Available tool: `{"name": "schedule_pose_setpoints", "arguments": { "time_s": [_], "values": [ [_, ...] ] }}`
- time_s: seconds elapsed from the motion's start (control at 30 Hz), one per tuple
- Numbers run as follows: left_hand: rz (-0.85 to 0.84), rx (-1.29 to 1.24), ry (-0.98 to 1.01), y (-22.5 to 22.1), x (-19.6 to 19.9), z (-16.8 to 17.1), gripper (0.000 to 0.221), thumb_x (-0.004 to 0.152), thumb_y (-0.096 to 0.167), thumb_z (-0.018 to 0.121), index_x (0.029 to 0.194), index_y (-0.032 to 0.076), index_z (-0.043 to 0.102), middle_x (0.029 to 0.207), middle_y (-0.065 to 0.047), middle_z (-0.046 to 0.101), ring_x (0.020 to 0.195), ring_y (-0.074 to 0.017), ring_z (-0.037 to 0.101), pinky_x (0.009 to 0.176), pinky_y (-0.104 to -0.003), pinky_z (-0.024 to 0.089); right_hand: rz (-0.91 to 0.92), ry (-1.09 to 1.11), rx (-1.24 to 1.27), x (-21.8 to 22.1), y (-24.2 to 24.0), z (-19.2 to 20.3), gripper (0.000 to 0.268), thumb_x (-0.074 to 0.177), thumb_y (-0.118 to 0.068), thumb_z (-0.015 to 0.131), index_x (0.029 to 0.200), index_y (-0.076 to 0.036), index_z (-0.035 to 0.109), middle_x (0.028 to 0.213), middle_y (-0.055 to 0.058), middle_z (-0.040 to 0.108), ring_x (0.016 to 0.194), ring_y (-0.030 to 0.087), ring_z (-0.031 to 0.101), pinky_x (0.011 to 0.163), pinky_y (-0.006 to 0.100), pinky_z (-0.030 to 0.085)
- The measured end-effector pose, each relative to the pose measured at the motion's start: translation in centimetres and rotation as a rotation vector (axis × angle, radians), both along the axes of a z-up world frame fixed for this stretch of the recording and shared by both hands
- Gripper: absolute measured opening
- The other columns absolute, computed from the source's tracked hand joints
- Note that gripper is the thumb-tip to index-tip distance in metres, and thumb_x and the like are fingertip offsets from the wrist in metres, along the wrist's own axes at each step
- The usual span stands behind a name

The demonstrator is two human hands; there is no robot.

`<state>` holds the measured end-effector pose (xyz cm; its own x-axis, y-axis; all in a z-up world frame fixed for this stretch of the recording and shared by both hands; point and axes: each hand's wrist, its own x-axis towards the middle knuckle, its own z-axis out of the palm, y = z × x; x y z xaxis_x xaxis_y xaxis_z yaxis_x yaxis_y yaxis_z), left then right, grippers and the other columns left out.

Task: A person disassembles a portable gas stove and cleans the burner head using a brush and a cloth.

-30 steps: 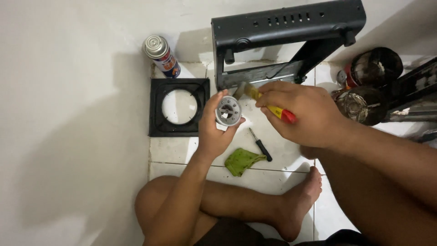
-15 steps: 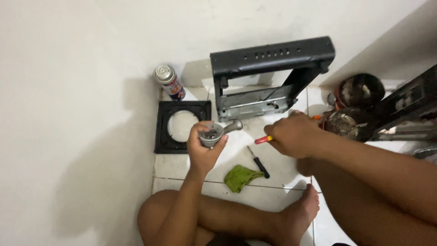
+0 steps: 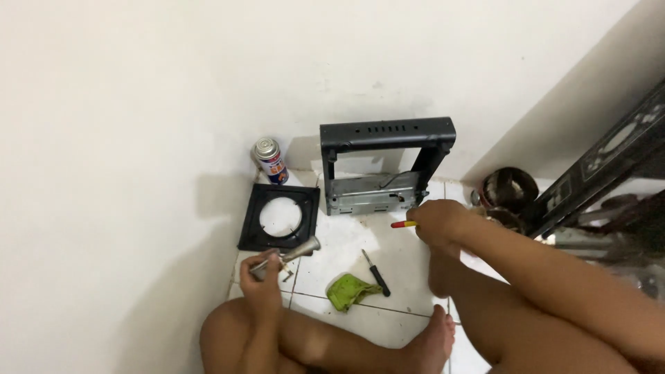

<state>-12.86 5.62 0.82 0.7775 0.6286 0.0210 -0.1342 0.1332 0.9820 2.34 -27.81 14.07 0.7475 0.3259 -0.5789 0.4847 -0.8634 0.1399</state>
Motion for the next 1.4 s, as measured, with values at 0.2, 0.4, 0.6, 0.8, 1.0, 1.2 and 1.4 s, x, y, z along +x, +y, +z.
{"name": "schedule_pose_setpoints", "arguments": {
  "time_s": [0.2,0.4,0.6,0.8,1.0,1.2,1.4],
  "values": [
    [0.145,-0.135,-0.013,-2.6,-2.0,8.7,0.023,0.096,0.013,0.067,0.109,0.004,0.051,0.114,-0.014,0.071,0.091,-0.0176,0.065,0.083,-0.029,0.056,-0.073,-0.053,0.151,-1.3,-0.3,6.8,0.037,0.094,-0.031,0.057,0.130,-0.030,0.062,0.120,0.003,0.071,0.111,0.027,0.066,0.094,0.042,0.051],
    [0.081,-0.261,-0.095,-7.2,-5.4,13.9,0.028,0.091,0.006,0.068,0.112,0.006,0.050,0.126,-0.014,0.066,0.097,-0.0208,0.065,0.086,-0.033,0.055,-0.283,-0.129,0.394,-3.6,-1.6,13.3,0.040,0.096,-0.029,0.055,0.135,-0.024,0.063,0.110,0.003,0.078,0.086,0.022,0.073,0.081,0.038,0.056],
    [-0.038,-0.283,-0.167,-9.3,-9.4,17.8,0.033,0.091,0.007,0.065,0.120,0.004,0.050,0.131,-0.016,0.066,0.101,-0.0200,0.062,0.094,-0.035,0.052,-0.282,-0.232,0.526,-8.7,-3.8,16.3,0.030,0.095,-0.030,0.058,0.119,-0.019,0.073,0.084,0.002,0.081,0.064,0.018,0.068,0.066,0.033,0.054],
    [-0.032,-0.463,-0.099,-10.7,-10.4,20.9,0.043,0.090,0.002,0.066,0.129,0.003,0.050,0.123,-0.015,0.065,0.090,-0.0214,0.062,0.087,-0.035,0.053,-0.552,-0.137,0.534,-15.6,-5.6,19.4,0.033,0.096,-0.028,0.063,0.126,-0.026,0.075,0.080,0.001,0.082,0.061,0.013,0.064,0.058,0.028,0.050],
    [-0.028,-0.425,-0.192,-11.6,-10.4,20.3,0.051,0.084,0.000,0.071,0.128,0.006,0.047,0.137,-0.014,0.060,0.098,-0.0226,0.065,0.091,-0.036,0.056,-0.651,-0.094,0.597,-19.6,-8.7,20.9,0.033,0.095,-0.025,0.066,0.121,-0.022,0.085,0.066,0.005,0.076,0.053,0.014,0.053,0.054,0.029,0.040],
    [0.081,-0.146,-0.230,-11.3,-10.1,19.7,0.054,0.080,0.013,0.079,0.125,0.006,0.050,0.140,-0.016,0.059,0.116,-0.0264,0.066,0.103,-0.039,0.052,-0.710,-0.076,0.457,-20.4,-8.3,22.3,0.025,0.095,-0.029,0.073,0.110,-0.022,0.091,0.064,0.003,0.076,0.054,0.012,0.052,0.054,0.027,0.039],
    [0.167,-0.146,-0.333,-11.8,-9.7,19.5,0.063,0.072,-0.003,0.079,0.127,0.006,0.048,0.143,-0.020,0.055,0.109,-0.0263,0.067,0.089,-0.038,0.061,-0.737,-0.098,0.482,-18.4,-6.4,21.5,0.033,0.096,-0.023,0.070,0.127,-0.026,0.081,0.070,0.005,0.083,0.053,0.013,0.054,0.053,0.026,0.040]
  ]
}}
